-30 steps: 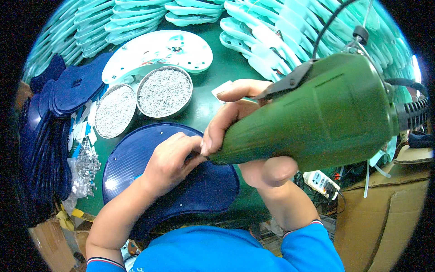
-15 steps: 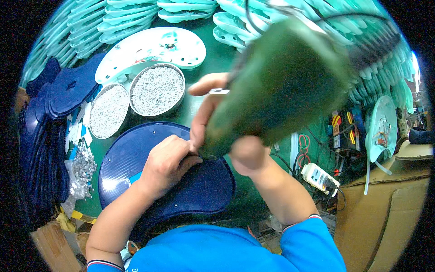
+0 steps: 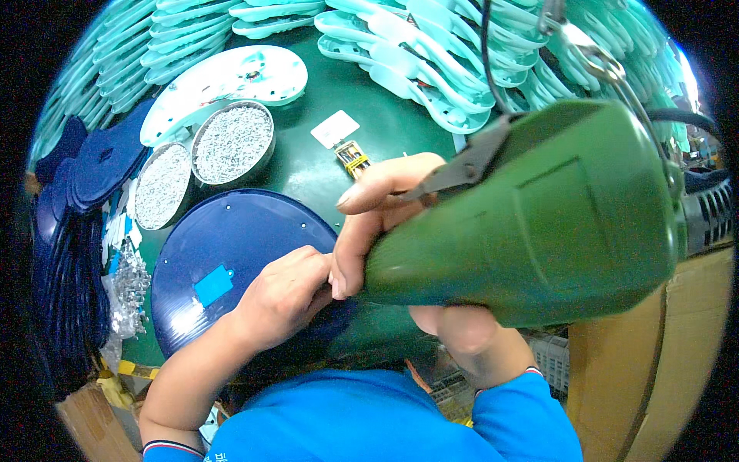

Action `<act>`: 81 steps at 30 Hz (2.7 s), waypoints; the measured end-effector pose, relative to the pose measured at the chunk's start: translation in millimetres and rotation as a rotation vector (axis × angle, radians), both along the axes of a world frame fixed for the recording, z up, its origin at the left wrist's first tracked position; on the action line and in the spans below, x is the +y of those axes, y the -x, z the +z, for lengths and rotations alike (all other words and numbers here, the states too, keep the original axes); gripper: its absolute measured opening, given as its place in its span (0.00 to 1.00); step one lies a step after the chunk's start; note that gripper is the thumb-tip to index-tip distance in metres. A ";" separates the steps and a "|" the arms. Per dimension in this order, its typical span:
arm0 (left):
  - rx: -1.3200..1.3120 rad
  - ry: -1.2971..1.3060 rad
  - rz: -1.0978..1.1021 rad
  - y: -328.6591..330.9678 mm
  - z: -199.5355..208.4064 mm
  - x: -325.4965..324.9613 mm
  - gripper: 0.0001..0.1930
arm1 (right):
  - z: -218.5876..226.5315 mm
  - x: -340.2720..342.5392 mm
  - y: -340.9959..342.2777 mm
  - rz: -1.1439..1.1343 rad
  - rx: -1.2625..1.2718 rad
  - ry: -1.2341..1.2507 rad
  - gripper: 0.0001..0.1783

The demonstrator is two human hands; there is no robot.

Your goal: The person assembles blue plastic components by inserting small parts into slots, placing batteries, and securing covers with a power drill. They repeatedly handle multiple units, attaching labels and fastening screws on a workbench surrounded by stacks of similar parts.

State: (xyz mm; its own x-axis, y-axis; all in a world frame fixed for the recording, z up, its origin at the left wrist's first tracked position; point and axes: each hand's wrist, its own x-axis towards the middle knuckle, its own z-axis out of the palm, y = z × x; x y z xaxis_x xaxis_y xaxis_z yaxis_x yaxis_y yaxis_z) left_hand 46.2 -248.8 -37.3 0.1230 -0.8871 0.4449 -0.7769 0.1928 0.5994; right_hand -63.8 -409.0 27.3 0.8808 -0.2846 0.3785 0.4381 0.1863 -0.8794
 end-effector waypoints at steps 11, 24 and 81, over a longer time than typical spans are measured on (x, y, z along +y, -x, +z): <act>-0.030 -0.083 0.099 4.1 -7.0 13.4 0.23 | -32.6 10.6 -8.5 0.195 0.021 -0.135 0.52; -0.568 -0.062 1.050 -172.7 -23.7 110.4 0.12 | -26.9 8.7 -44.7 0.176 -0.026 -0.300 0.44; 0.413 0.067 1.171 -5.2 -7.1 248.3 0.09 | 0.8 222.5 -170.4 0.488 0.024 0.094 0.61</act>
